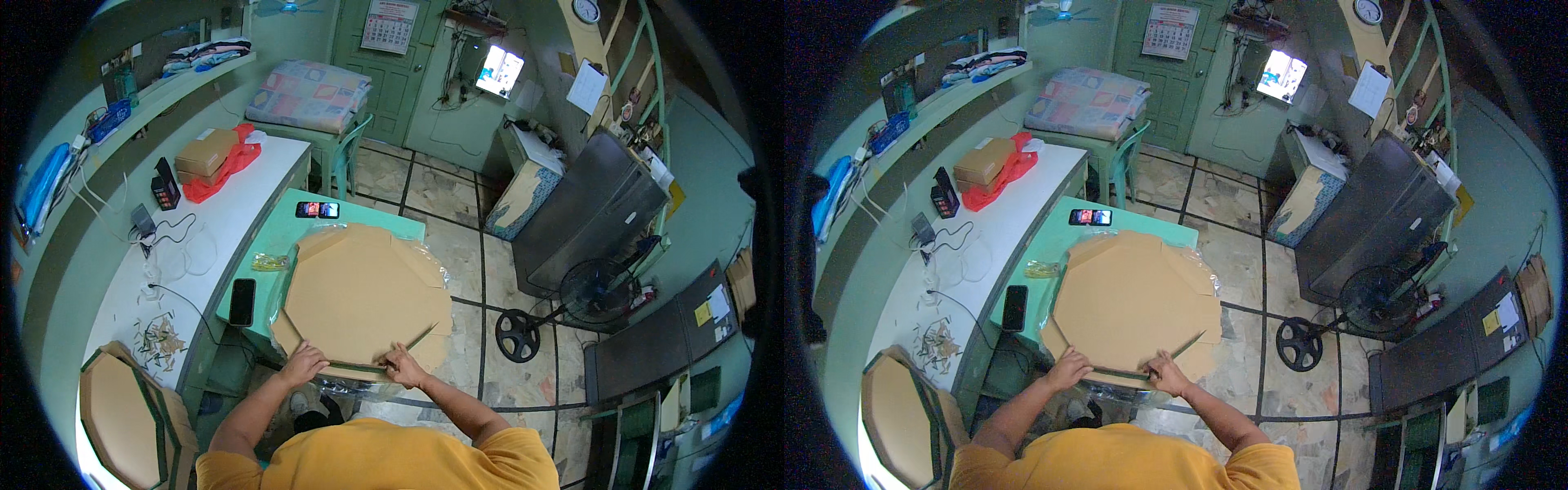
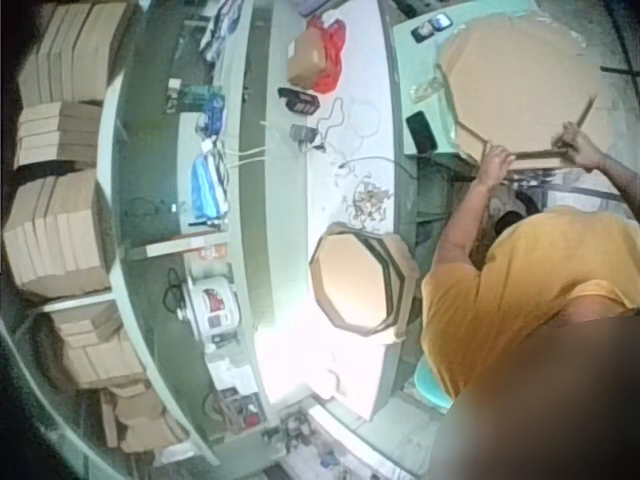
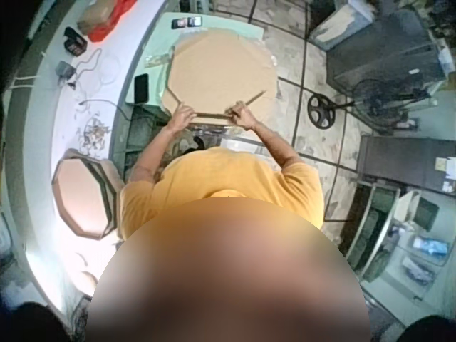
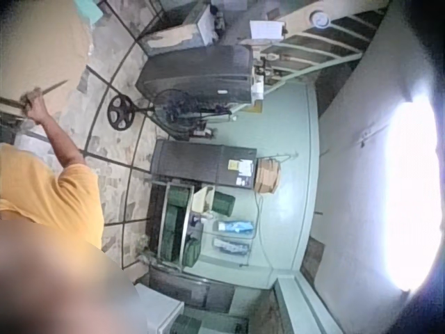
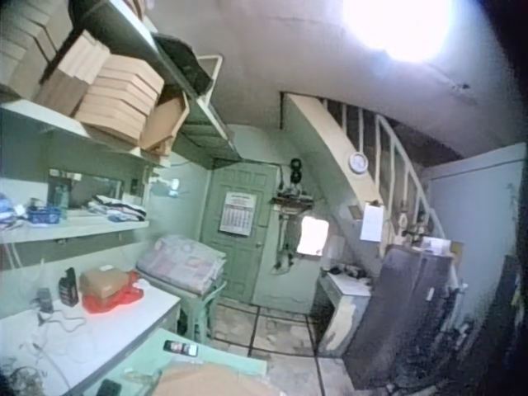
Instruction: The person folds flat octagonal cardboard pieces into shallow box shapes by hand, then stacks the finished boxes on a nearby freezer. The person handles each piece individually, folding edges and aligning sides before placing the completed box aside.
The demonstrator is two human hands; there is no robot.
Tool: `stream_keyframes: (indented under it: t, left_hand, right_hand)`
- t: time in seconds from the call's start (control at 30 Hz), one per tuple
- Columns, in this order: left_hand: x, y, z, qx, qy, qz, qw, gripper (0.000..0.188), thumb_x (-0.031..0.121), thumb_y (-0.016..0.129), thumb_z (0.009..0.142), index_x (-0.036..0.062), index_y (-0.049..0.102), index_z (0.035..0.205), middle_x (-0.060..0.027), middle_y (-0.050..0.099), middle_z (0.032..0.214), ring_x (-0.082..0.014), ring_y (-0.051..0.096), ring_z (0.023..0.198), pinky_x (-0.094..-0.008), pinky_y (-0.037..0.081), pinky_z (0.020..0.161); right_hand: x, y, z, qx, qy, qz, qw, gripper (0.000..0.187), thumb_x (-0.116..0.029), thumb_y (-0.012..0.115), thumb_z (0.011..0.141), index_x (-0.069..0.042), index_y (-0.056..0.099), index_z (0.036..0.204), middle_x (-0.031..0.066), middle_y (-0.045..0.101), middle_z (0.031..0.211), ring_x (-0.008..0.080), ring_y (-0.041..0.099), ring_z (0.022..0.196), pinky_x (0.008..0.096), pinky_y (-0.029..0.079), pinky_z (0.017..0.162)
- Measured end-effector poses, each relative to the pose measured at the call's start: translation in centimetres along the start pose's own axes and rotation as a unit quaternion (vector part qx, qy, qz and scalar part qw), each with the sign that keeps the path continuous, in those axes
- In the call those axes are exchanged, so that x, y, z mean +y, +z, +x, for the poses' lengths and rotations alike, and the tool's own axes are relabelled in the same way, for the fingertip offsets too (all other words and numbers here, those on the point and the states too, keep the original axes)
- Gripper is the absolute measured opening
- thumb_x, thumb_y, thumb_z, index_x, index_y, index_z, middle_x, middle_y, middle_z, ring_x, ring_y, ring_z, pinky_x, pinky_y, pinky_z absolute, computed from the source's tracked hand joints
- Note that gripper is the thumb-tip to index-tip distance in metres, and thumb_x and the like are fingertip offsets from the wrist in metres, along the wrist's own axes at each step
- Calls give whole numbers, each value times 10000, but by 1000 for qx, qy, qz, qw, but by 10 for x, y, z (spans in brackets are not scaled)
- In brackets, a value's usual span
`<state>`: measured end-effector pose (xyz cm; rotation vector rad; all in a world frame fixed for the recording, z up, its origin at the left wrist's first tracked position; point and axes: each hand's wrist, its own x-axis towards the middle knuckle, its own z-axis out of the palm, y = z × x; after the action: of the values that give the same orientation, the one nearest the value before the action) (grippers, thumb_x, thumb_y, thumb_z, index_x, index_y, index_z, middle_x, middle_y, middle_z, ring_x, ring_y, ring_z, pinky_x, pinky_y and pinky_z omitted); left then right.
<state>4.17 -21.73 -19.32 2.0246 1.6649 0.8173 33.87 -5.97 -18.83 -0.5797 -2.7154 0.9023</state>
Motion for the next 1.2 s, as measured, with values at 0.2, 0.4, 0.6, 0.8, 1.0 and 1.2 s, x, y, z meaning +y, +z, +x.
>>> stream_keyframes:
  t: [0.2,0.4,0.6,0.8,1.0,1.2]
  left_hand:
    - [5,-3,2,-17,-13,-11,1000,223,254,579,908,55,680,900,-86,637,881,-261,583,967,-504,263,1072]
    - [-4,-2,6,-39,-33,-28,998,247,286,616,883,54,696,915,-74,670,915,-238,596,978,-503,235,1088]
    - [-11,0,6,-30,-86,-87,992,255,306,640,865,67,702,926,-70,689,910,-224,622,948,-474,222,1104]
    - [-12,9,17,18,-152,-132,979,219,275,623,879,101,678,1000,-54,680,849,-215,627,839,-428,296,1041]
    - [0,18,19,51,-129,-15,990,291,355,665,832,175,685,1060,-54,645,778,-227,604,824,-409,335,977]
    - [20,2,9,-16,-46,159,986,426,429,716,745,199,687,1103,-88,625,931,-232,543,1040,-411,325,991]
  right_hand:
    - [-4,0,-6,31,-28,5,999,324,-367,567,878,-75,648,995,118,632,939,300,567,1018,569,169,1098]
    - [-10,16,-5,12,63,2,998,414,-434,449,954,-89,678,956,83,654,936,261,565,1048,587,93,1100]
    - [-8,20,-1,15,115,-12,993,454,-434,416,969,-69,673,884,94,664,891,270,578,1021,587,104,1092]
    - [-17,20,11,36,197,-29,979,410,-429,455,952,-70,647,907,145,660,858,302,599,975,527,192,1076]
    - [-35,11,14,41,178,-58,981,390,-438,537,903,-103,612,1087,114,629,978,295,587,984,483,300,1020]
    - [-36,7,-1,73,-31,-227,971,392,-376,632,834,-97,604,1108,110,544,1085,268,525,1026,458,388,918]
